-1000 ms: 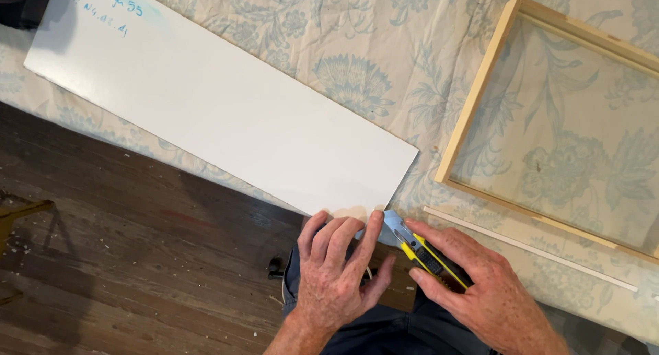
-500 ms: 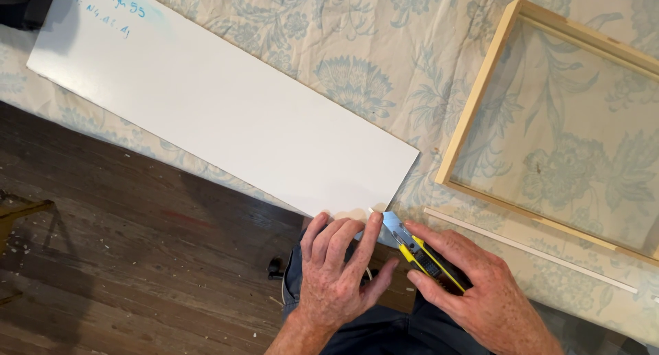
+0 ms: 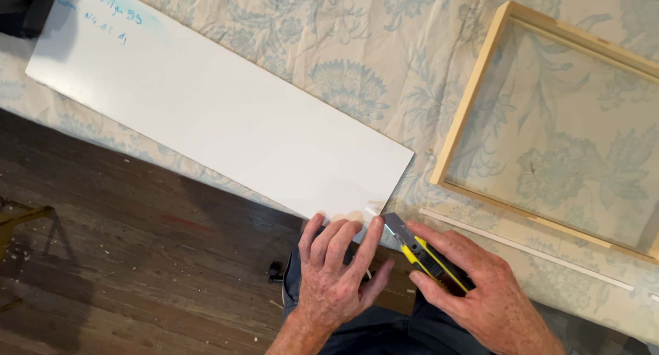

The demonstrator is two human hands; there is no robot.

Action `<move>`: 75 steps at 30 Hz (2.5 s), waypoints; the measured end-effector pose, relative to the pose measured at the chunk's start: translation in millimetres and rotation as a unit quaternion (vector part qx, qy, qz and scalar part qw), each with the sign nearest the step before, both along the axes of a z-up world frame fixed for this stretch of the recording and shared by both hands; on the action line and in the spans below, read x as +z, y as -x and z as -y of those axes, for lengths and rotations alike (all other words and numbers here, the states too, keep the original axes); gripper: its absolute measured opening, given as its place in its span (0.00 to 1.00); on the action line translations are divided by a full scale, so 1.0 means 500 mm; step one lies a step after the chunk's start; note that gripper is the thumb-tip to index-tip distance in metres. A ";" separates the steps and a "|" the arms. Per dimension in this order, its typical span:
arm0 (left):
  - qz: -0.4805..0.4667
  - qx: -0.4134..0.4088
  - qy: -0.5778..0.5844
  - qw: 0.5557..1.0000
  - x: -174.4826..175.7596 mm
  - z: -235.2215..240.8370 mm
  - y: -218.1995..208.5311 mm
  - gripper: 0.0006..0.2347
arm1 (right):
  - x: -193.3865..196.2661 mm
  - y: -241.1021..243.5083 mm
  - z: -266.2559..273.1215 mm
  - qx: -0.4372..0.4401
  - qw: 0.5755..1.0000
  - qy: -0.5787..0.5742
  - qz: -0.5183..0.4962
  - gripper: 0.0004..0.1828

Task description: The person uses a utility knife to cut white plastic strips to length, then fits them into a wooden picture frame. They repeat the cutting and fitting process for multiple strips, checking fit by placing them inside the frame.

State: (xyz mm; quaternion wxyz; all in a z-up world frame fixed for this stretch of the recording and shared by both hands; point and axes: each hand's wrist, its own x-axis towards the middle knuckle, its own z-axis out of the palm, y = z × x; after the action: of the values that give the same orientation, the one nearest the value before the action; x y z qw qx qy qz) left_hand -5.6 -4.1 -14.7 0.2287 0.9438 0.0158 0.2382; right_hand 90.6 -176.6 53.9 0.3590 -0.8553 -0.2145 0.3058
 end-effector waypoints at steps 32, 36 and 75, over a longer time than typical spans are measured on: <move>-0.047 -0.124 0.033 0.991 0.019 0.165 -0.058 0.17 | 0.008 -0.019 0.232 -0.025 0.980 0.038 0.196 0.26; -0.052 -0.121 0.027 0.991 0.019 0.165 -0.060 0.17 | 0.004 -0.022 0.230 -0.021 0.978 0.024 0.204 0.25; -0.058 -0.094 -0.003 0.994 0.041 0.174 -0.070 0.19 | 0.007 -0.026 0.225 -0.008 0.977 0.043 0.207 0.26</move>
State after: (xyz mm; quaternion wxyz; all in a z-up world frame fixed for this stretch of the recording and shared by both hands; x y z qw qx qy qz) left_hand 29.4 -91.1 5.9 0.2461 0.9540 -0.0608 0.1600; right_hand 103.6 -288.9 57.6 0.2722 -0.9164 -0.2641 0.1284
